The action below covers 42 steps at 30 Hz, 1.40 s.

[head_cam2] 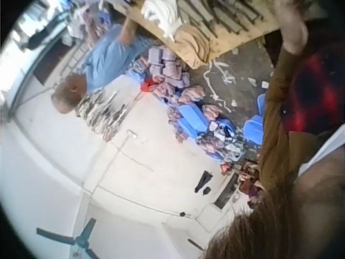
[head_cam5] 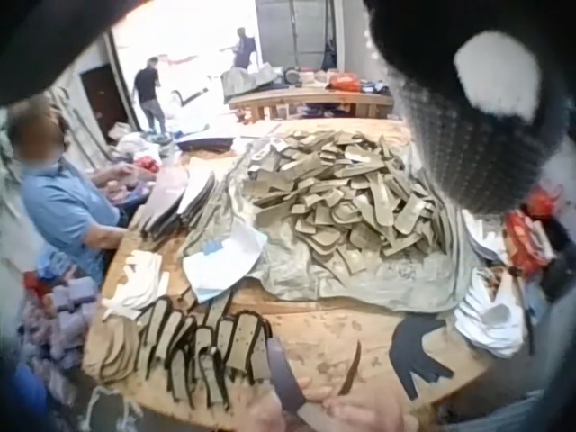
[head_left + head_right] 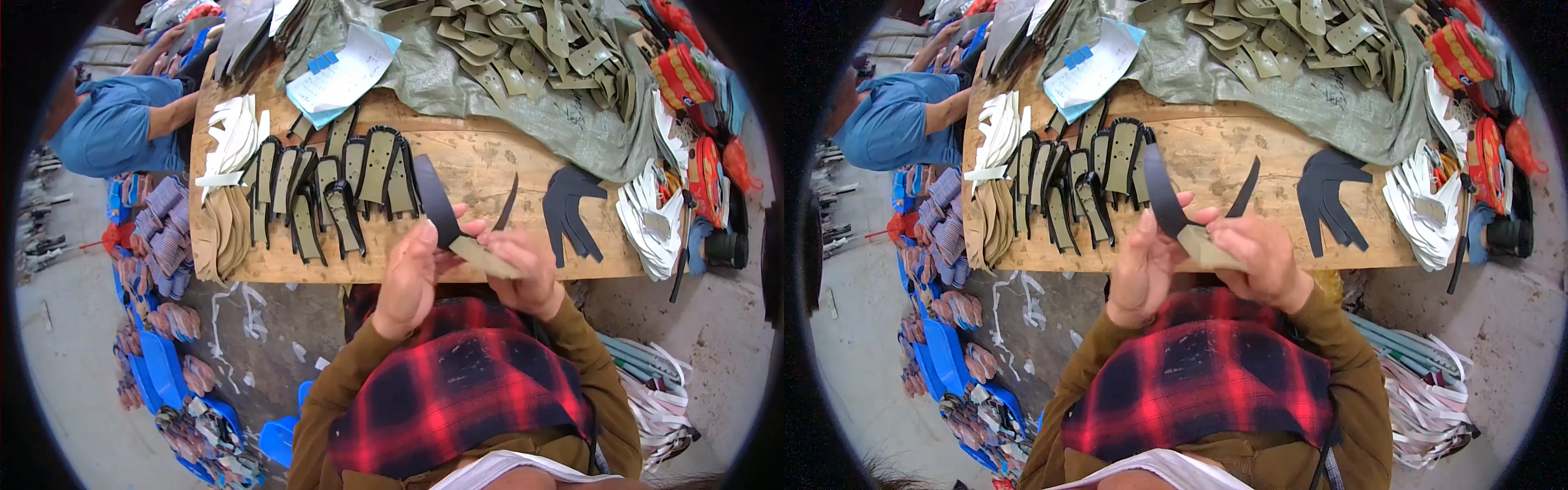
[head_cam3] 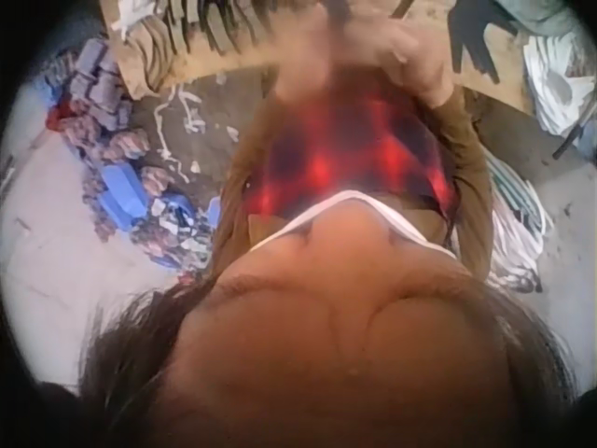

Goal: The person assembles shoe components by hand, repeatedly picking up a beige sole piece and a black strap, aligning them, and pressing them together. The person places the finished assemblies into a yellow plastic bag on the table.

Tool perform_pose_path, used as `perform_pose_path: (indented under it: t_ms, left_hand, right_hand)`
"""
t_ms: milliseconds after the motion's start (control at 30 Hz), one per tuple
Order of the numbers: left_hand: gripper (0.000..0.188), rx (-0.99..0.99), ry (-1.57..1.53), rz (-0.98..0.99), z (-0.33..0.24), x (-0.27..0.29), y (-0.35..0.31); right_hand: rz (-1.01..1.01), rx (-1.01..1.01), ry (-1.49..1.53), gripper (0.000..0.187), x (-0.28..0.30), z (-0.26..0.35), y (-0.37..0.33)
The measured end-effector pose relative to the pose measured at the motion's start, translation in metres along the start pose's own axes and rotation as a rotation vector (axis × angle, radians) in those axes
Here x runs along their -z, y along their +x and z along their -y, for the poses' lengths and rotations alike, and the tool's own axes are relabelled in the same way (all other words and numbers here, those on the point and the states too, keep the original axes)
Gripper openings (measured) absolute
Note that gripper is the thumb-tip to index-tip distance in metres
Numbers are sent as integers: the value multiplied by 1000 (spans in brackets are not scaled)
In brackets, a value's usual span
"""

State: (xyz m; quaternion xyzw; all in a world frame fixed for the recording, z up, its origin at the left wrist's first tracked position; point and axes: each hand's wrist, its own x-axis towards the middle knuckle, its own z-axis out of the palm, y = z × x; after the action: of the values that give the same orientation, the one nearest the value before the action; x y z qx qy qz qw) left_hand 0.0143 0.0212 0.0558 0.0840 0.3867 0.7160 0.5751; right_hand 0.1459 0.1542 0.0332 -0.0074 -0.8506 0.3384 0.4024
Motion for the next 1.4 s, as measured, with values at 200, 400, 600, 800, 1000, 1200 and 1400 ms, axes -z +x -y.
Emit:
perform_pose_path:
  t_ms: [200, 400, 600, 800, 1000, 1200, 1400]
  left_hand:
    - [13, -321, 819, -210, -27, 0, -1]
    - [9, -614, 1215, -261, -21, -12, -13]
    - [20, -719, 1368, -163, -19, -17, -21]
    - [23, -827, 1414, -88, -18, -14, -21]
    - [18, -926, 1373, -122, -9, -8, -16]
    - [16, -1004, 1364, -154, 1, -1, -14]
    - [32, -517, 917, -131, 7, 5, -16]
  right_hand:
    - [63, 108, -83, 29, 11, 12, 12]
    - [87, 69, -125, 31, 7, 17, 10]
    - [76, -4, -174, 32, -1, 20, 2]
    - [47, -56, -203, 34, -10, 22, -2]
    - [67, -106, -210, 37, -12, 25, -1]
    - [166, -229, -148, 43, -9, 34, 0]
    - [176, -502, 127, 26, 4, 39, 11]
